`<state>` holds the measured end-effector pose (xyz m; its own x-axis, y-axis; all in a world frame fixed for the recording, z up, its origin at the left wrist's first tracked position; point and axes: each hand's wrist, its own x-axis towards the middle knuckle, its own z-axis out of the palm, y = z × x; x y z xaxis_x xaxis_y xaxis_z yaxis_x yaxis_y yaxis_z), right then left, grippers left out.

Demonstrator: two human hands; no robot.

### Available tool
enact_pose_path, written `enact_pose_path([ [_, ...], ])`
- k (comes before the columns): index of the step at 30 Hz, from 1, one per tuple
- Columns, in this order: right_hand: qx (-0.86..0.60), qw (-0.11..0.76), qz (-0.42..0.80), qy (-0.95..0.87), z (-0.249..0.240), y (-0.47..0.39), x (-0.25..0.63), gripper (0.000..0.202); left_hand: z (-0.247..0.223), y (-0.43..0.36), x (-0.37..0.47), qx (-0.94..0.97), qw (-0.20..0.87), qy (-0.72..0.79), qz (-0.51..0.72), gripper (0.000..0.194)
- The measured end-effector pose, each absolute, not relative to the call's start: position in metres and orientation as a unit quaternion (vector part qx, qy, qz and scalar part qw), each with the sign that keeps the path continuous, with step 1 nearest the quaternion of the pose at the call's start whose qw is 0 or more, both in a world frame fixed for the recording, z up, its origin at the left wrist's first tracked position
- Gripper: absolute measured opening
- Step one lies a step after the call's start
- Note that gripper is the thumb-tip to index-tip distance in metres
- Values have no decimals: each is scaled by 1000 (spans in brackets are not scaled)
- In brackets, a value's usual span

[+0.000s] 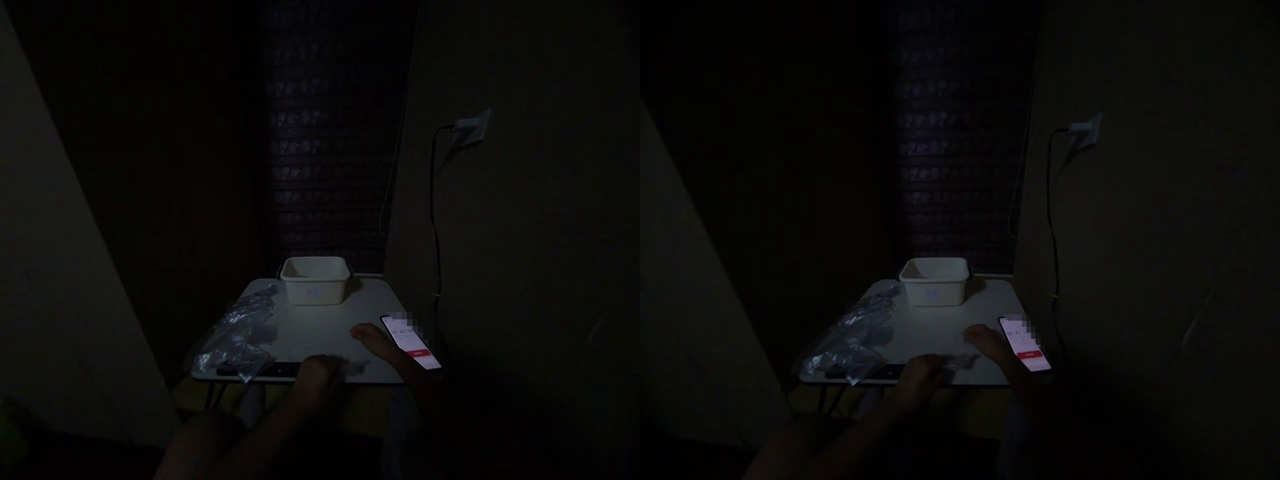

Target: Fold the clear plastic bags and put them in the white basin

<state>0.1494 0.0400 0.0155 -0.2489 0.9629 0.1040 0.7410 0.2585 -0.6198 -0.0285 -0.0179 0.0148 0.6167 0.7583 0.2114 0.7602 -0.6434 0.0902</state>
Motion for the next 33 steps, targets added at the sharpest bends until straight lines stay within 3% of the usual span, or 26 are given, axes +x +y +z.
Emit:
enact_pose_path([
  [3,-494,299,453,-679,23,38,144,38,21,-7,-34,-867,-104,-450,-185,24],
  [6,-417,297,545,-664,37,30,134,39,25,5,-33,-830,-230,-447,-239,23],
  [11,-404,253,482,-735,48,25,122,29,26,15,-28,-764,-324,-456,-321,19],
  [15,-481,276,369,-746,44,33,120,15,27,21,-28,-686,-375,-485,-392,17],
  [19,-503,304,333,-737,48,40,121,13,28,28,-33,-597,-423,-495,-469,21],
  [25,-499,310,349,-730,54,40,121,13,25,28,-34,-651,-383,-469,-457,17],
  [33,-526,253,313,-749,57,52,127,10,37,33,-36,-777,-166,-495,-352,29],
])
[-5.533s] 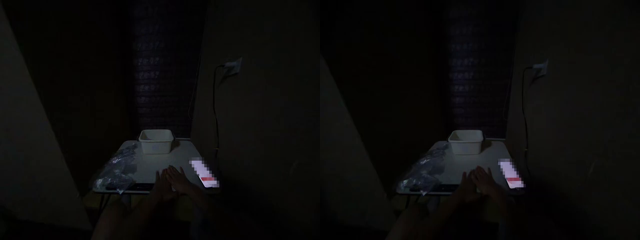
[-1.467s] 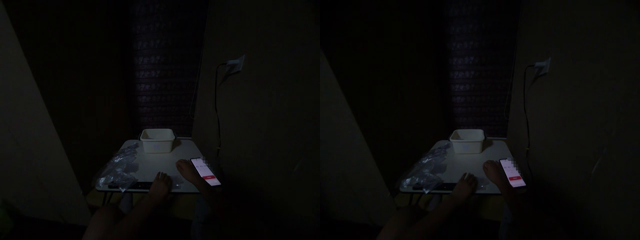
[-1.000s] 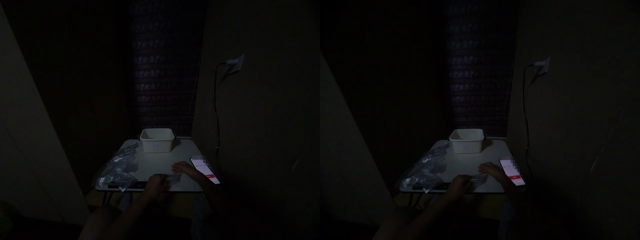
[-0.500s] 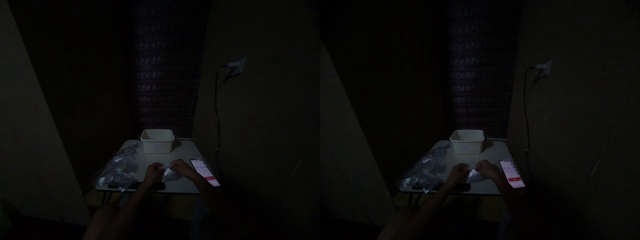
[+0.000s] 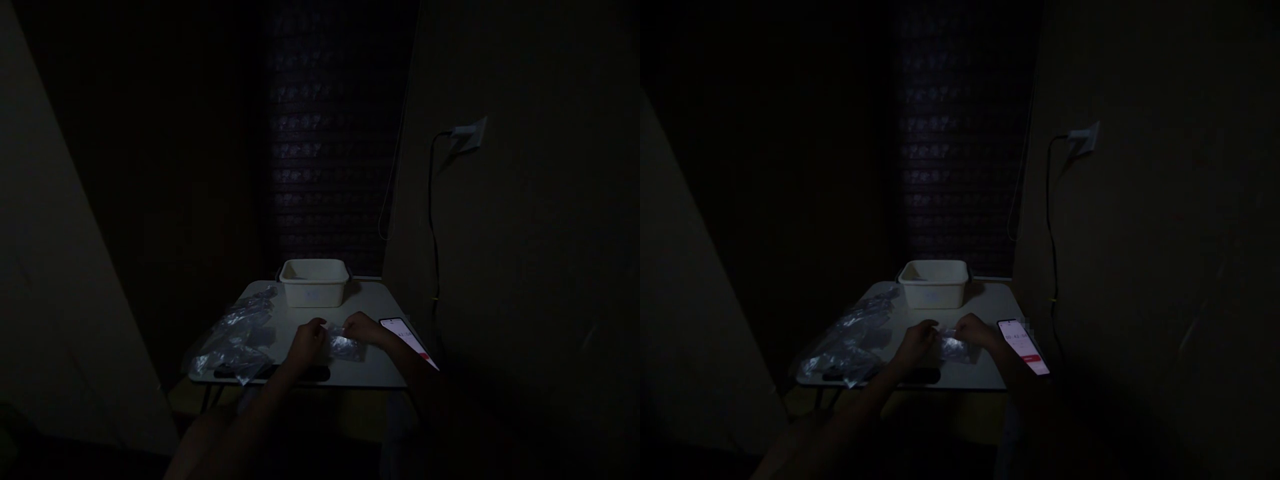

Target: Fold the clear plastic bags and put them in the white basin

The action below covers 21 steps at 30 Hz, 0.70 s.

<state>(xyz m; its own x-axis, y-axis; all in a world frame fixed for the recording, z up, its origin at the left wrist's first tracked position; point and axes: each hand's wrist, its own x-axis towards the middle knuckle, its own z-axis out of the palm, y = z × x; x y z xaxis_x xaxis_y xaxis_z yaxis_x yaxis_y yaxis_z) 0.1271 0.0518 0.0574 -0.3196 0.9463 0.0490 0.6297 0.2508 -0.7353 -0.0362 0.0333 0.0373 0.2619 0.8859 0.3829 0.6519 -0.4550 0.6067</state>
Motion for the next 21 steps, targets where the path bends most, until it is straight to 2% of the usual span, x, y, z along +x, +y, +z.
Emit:
enact_pose_path([
  [5,-505,296,303,-752,89,75,142,9,73,72,-53,841,-81,490,217,41],
  [8,-518,324,291,-736,110,91,146,9,83,101,-59,827,-172,514,147,46],
  [11,-524,372,263,-719,124,106,150,11,81,121,-61,811,-194,543,94,48],
  [14,-536,413,214,-705,131,121,153,12,78,128,-61,810,-197,545,88,41],
  [21,-546,414,153,-712,135,130,144,13,86,108,-63,817,-170,547,66,24],
])
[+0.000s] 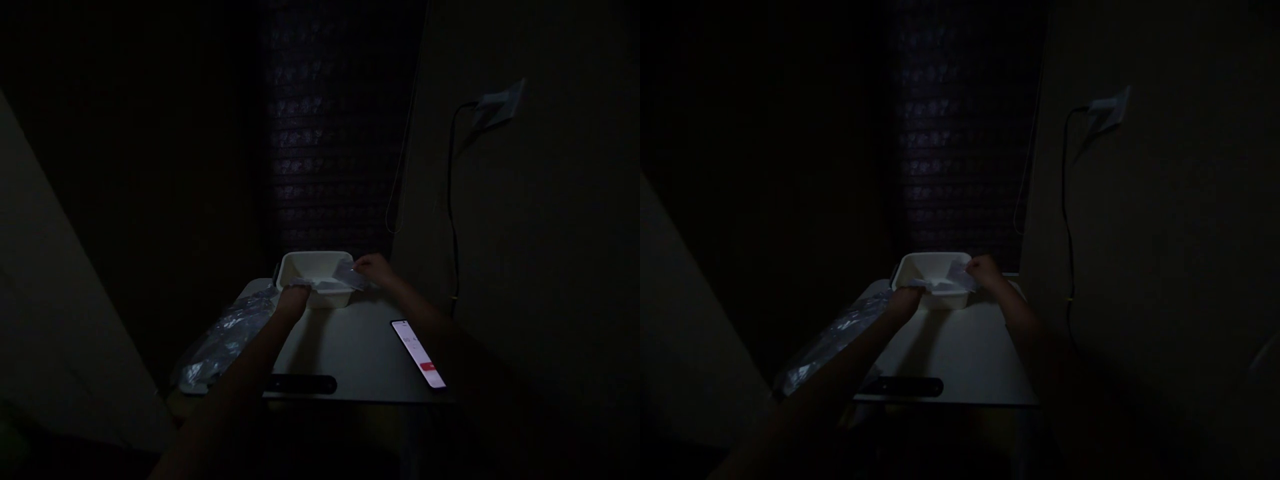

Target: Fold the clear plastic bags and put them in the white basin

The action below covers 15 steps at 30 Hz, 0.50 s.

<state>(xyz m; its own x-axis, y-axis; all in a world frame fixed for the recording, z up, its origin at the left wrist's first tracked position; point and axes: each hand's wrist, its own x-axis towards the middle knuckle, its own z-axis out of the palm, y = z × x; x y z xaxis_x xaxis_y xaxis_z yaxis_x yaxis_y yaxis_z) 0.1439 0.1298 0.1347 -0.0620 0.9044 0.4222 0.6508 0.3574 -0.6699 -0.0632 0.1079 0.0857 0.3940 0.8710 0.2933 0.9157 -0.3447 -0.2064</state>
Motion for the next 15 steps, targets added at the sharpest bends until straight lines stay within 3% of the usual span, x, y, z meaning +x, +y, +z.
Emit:
enact_pose_path([
  [15,-515,287,37,-807,125,106,101,18,84,72,-68,-830,189,-525,-25,19],
])
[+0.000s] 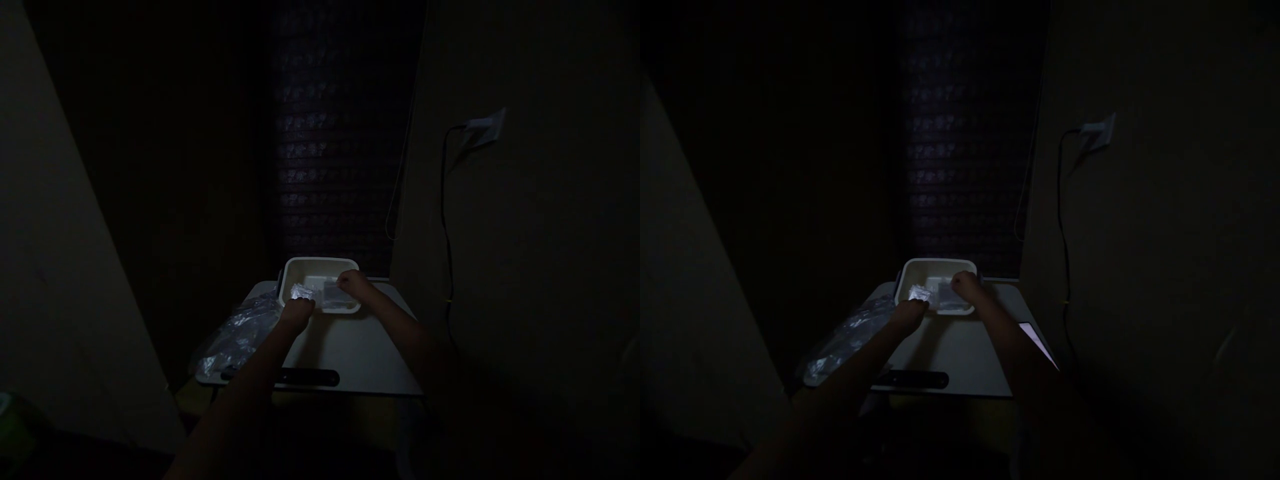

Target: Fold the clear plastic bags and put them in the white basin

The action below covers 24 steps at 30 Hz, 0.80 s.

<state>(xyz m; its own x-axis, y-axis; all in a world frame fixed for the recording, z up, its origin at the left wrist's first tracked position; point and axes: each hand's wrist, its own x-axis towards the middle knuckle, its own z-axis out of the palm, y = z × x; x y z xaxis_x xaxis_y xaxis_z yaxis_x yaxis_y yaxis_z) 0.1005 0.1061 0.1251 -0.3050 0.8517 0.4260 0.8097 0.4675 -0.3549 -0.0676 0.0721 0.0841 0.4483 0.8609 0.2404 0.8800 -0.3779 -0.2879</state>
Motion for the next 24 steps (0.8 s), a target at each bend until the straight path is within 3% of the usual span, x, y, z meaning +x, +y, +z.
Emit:
enact_pose_path([
  [9,-543,233,30,-806,95,124,86,18,78,68,-68,-851,177,-494,-21,19],
  [16,-578,267,17,-771,90,131,93,32,79,68,-71,-850,161,-501,-20,19],
  [21,-565,318,12,-761,104,125,94,26,81,71,-71,-839,165,-517,-35,20],
  [24,-558,302,28,-773,106,118,94,24,83,73,-69,-834,165,-525,-47,20],
])
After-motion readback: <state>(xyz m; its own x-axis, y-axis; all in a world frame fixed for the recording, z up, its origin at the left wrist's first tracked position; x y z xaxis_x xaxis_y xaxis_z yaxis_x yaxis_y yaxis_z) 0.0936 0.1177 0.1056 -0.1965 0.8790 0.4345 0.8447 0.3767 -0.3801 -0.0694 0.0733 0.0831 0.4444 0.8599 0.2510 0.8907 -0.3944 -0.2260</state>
